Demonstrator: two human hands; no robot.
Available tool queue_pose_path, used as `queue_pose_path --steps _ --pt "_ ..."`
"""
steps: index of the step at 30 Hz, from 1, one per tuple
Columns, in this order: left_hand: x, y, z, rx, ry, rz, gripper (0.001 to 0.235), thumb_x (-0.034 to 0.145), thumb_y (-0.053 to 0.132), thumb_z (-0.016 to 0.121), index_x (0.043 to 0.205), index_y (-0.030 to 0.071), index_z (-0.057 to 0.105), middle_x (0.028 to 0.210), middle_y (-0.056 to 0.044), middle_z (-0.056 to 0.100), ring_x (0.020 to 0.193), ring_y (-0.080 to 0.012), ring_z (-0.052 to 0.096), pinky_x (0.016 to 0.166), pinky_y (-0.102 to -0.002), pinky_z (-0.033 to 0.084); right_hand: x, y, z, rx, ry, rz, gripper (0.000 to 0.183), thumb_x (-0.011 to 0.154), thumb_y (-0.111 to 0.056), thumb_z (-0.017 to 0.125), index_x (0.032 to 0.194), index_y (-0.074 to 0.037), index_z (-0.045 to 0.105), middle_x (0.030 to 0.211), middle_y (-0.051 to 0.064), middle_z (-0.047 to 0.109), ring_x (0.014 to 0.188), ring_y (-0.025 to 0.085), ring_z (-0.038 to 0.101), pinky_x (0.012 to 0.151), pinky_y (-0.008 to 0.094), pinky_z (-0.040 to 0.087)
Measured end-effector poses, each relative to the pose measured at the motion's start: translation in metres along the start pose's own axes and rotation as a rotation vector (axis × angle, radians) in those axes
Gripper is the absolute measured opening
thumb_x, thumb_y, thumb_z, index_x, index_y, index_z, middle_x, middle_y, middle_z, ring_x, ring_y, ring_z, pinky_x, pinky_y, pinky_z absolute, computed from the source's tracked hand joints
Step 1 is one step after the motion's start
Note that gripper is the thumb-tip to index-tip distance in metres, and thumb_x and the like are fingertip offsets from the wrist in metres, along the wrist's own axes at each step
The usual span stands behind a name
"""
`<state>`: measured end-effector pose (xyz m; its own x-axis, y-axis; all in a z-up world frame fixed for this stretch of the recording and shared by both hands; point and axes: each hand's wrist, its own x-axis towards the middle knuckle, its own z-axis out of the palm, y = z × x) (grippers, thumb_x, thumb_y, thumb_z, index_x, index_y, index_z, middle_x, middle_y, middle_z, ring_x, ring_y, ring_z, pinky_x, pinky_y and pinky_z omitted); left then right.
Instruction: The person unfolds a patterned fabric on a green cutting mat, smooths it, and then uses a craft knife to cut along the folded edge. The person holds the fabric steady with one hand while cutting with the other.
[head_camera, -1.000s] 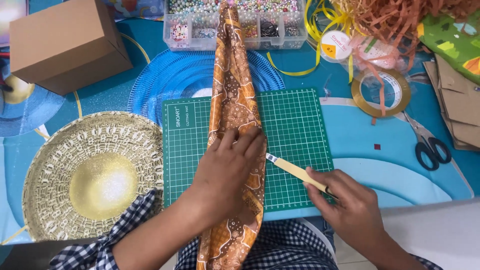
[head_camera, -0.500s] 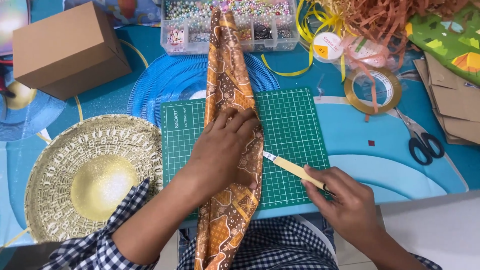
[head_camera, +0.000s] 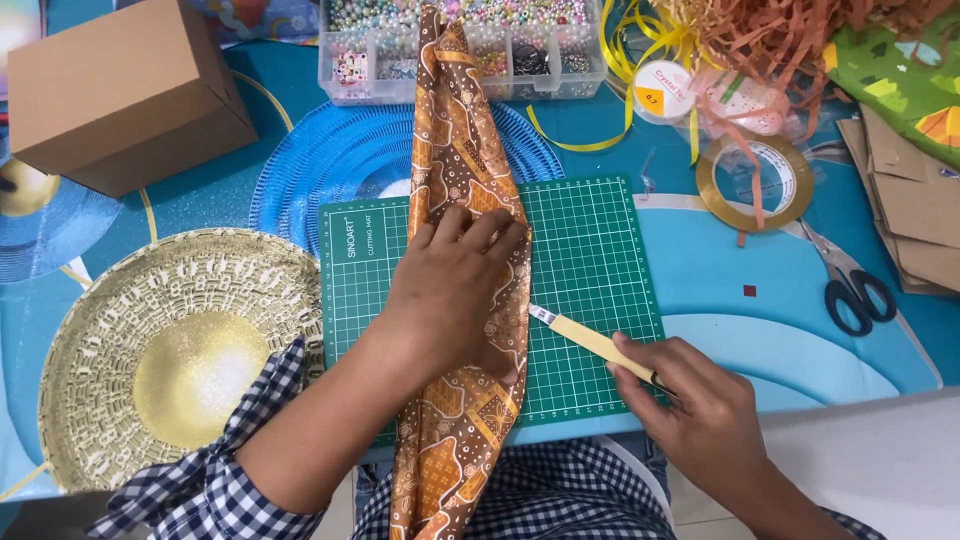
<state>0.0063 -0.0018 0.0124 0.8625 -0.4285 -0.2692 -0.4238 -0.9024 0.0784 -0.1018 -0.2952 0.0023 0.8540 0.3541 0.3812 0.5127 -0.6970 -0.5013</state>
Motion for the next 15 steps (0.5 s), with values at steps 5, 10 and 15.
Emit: queue_pose_path --steps 5,10,15 --pt "-0.001 0.001 -0.001 -0.002 -0.025 -0.009 0.184 0.047 0.102 0.112 0.186 0.023 0.02 0.185 0.001 0.031 0.167 -0.0427 0.024 0.133 -0.061 0.03 -0.001 -0.001 0.002 -0.036 0.017 -0.021 0.032 0.104 -0.013 0.084 0.135 -0.006 0.082 0.109 0.007 0.086 0.066 0.011 0.068 0.055 0.028 0.053" --pt "-0.013 -0.002 0.001 -0.163 0.081 0.075 0.167 0.048 0.079 0.121 0.181 0.024 0.036 0.183 -0.007 0.042 0.162 -0.0466 0.033 0.127 -0.065 0.035 -0.004 0.0 0.004 -0.055 0.016 -0.013 0.035 0.103 -0.013 0.085 0.137 -0.008 0.082 0.108 0.006 0.086 0.063 0.01 0.065 0.052 0.028 0.05" --pt "-0.017 -0.004 0.005 -0.133 0.07 0.088 0.156 0.057 0.083 0.114 0.181 0.03 0.036 0.189 -0.004 0.033 0.166 -0.0499 0.026 0.128 -0.071 0.029 -0.002 0.001 0.006 -0.083 0.046 -0.041 0.032 0.103 -0.013 0.086 0.135 -0.006 0.083 0.108 0.008 0.087 0.067 0.011 0.071 0.052 0.027 0.051"
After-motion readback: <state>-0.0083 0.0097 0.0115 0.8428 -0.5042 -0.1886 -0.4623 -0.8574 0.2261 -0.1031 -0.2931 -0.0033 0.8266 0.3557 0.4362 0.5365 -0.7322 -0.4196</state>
